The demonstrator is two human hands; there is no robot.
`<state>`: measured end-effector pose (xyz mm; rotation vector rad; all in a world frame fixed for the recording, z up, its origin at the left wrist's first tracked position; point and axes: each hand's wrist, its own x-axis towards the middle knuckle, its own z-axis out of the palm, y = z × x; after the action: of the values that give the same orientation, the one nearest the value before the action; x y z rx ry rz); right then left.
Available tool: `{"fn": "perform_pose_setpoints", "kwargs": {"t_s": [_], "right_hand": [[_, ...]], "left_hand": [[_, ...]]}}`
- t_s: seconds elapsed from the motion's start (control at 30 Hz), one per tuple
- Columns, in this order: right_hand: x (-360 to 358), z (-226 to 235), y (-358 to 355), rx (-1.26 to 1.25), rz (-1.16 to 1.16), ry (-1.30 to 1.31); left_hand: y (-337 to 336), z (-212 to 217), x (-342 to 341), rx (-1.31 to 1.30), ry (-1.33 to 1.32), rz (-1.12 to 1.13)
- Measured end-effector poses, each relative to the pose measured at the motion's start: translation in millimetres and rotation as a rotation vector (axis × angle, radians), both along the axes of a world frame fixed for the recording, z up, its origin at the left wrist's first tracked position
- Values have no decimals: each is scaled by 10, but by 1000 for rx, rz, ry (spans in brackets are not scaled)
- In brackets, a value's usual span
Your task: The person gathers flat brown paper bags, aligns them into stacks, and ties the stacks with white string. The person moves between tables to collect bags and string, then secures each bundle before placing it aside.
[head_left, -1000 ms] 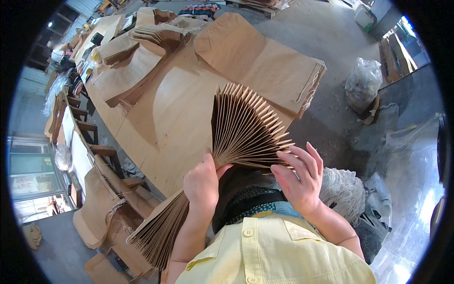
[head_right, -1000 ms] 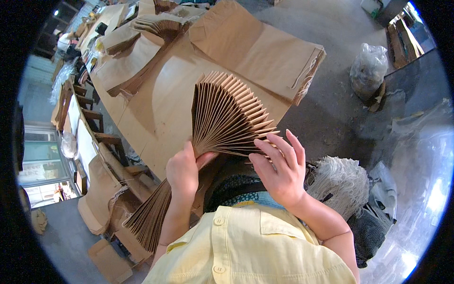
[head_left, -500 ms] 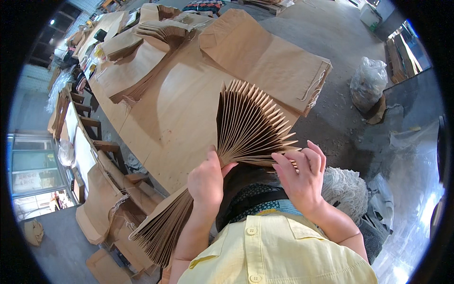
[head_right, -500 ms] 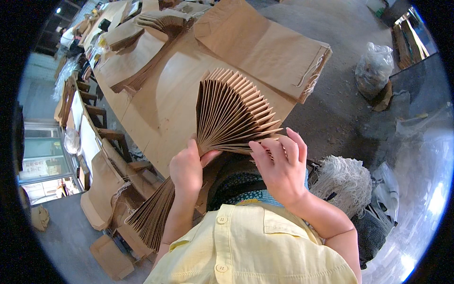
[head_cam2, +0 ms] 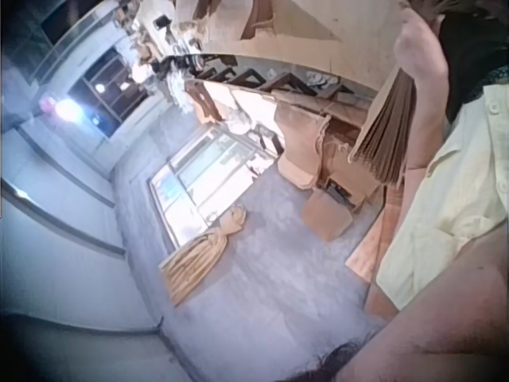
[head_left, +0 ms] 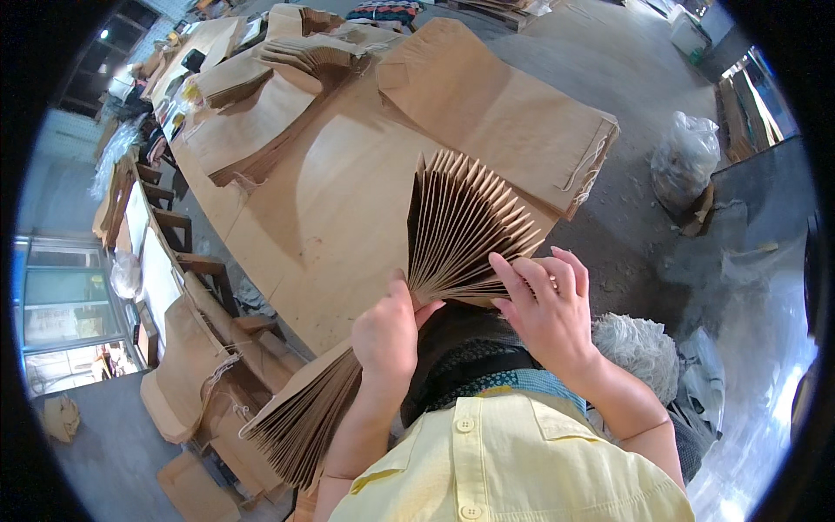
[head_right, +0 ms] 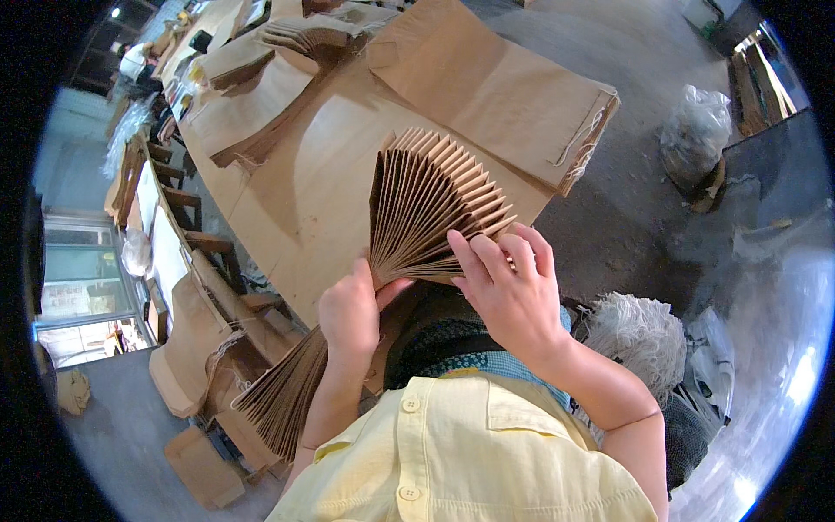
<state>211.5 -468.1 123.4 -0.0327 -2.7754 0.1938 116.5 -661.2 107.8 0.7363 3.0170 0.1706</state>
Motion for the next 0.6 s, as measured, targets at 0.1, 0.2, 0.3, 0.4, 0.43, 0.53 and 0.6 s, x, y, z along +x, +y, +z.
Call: {"fn": "perform_pose_setpoints", "kwargs": {"t_s": [0.1, 0.2, 0.3, 0.4, 0.43, 0.53, 0.6], "right_hand": [[-34, 30, 25, -28, 28, 15], [-83, 74, 57, -27, 69, -26], [-97, 71, 76, -23, 92, -52], [-109, 72, 96, 49, 96, -30], [-131, 80, 104, 38, 94, -29], [-209, 118, 102, 19, 86, -48], [-248, 138, 100, 28, 78, -89]], "left_hand": [[0, -6, 4, 25, -2, 17], [6, -13, -2, 12, -4, 17], [8, -4, -4, 18, 4, 11], [9, 8, 2, 3, 2, 15], [16, 10, -3, -3, -1, 17], [20, 6, -7, 11, -16, 30], [25, 9, -8, 17, -28, 43]]}}
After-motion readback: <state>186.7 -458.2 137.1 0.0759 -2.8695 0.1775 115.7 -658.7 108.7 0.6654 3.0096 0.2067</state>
